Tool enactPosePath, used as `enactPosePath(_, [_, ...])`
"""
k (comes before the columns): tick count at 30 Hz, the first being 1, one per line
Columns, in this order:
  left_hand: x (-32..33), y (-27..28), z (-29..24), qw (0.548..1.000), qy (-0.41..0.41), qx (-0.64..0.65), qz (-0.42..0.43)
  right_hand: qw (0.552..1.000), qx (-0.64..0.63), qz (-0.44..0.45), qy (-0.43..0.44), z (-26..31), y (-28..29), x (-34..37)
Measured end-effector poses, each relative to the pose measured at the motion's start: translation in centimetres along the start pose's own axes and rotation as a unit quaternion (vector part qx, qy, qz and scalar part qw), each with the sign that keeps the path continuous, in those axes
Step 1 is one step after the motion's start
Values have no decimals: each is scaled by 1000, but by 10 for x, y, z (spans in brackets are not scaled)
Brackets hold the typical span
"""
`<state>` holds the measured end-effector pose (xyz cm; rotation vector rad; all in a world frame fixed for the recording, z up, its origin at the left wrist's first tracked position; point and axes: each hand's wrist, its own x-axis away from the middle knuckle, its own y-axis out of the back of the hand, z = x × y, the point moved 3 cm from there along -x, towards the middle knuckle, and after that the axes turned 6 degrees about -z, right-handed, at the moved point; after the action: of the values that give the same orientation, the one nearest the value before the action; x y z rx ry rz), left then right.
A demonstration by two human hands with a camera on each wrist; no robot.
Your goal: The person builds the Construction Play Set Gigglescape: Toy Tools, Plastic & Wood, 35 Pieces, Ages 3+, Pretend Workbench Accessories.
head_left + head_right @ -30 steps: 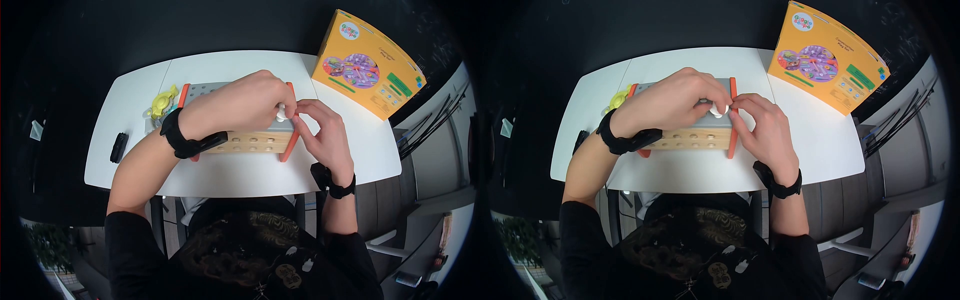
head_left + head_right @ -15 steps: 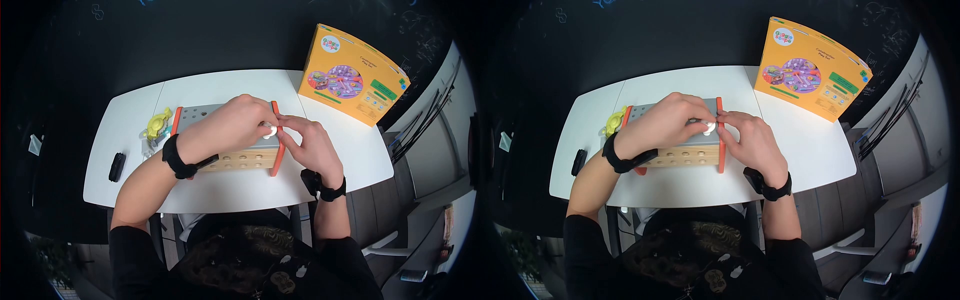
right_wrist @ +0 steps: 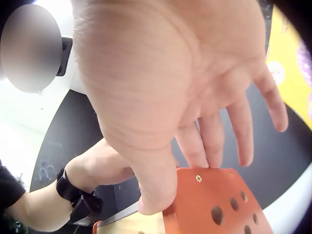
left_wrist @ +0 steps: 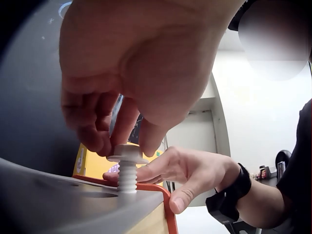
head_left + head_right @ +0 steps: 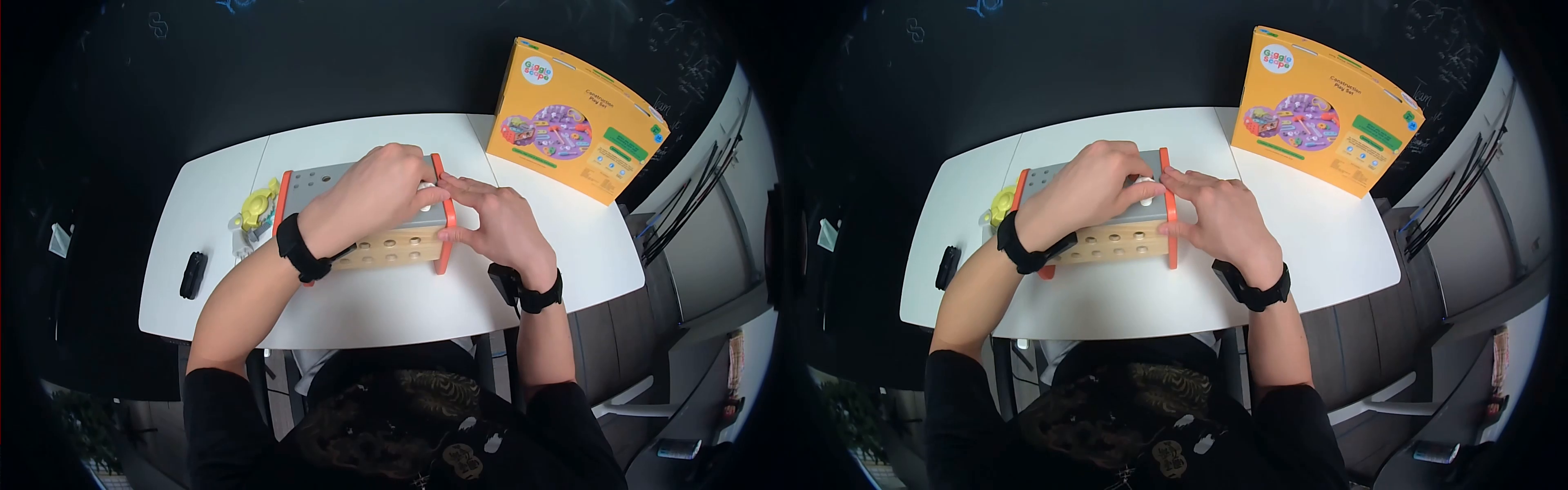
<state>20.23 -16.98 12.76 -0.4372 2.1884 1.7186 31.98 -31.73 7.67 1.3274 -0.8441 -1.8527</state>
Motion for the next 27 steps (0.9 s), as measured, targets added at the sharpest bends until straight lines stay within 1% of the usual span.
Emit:
enactPosePath(2, [-2, -1, 5, 1000, 1, -2, 3, 1000, 0, -12, 1, 1, -4, -1])
enactPosePath(4, [-4, 2, 7, 998, -17, 65, 12, 1000, 0, -25, 2, 0, -4, -2])
enactPosePath(5, [-5, 4, 9, 998, -16, 66, 12, 1000, 1, -19, -3, 0, -3, -3])
enactPosePath(7, [-7, 6, 12, 993, -20, 87, 72, 1000, 0, -11, -6, 1, -3, -5])
enactPosePath(8, [-7, 5, 15, 994, -18, 86, 71, 1000, -1, 0, -17, 0, -2, -7])
enactPosePath(10, [-9, 3, 16, 981, -48, 186, 32, 1000, 0, 11, -28, -2, -3, -8])
enactPosePath(11, [-9, 2, 15, 981, -48, 186, 32, 1000, -8, 3, -25, -4, -5, -8])
enactPosePath(13, [-8, 3, 11, 994, -27, 91, -50, 1000, -16, -4, -22, -5, -5, -9])
enactPosePath(14, [-8, 4, 8, 994, -27, 92, -50, 1000, -9, 1, -23, -4, -4, -10])
enactPosePath(16, [-7, 4, 5, 999, 28, 5, 15, 1000, -2, 7, -23, -4, -4, -10])
enactPosePath(17, [-6, 2, 6, 999, 29, 5, 16, 1000, -4, 1, -20, -5, -5, -10])
enactPosePath(19, [-5, -4, 11, 999, -22, 32, -13, 1000, -7, -5, -19, -5, -6, -10])
enactPosePath(20, [-5, -6, 18, 999, -22, 32, -12, 1000, -7, -7, -20, -5, -6, -9])
enactPosePath(22, [-5, -7, 23, 991, -92, 98, -11, 1000, -7, -8, -23, -5, -6, -9])
enactPosePath(23, [-5, -7, 23, 991, -92, 99, -11, 999, -9, 3, -33, -4, -6, -9])
enactPosePath(25, [-7, -5, 22, 977, -38, 207, -33, 999, -11, 14, -42, -4, -6, -9])
enactPosePath(26, [-8, -4, 18, 977, -38, 206, -33, 999, -7, 9, -39, -3, -6, -9])
enactPosePath(27, [-9, -1, 15, 984, -8, 169, -48, 999, -2, 3, -37, -3, -5, -9])
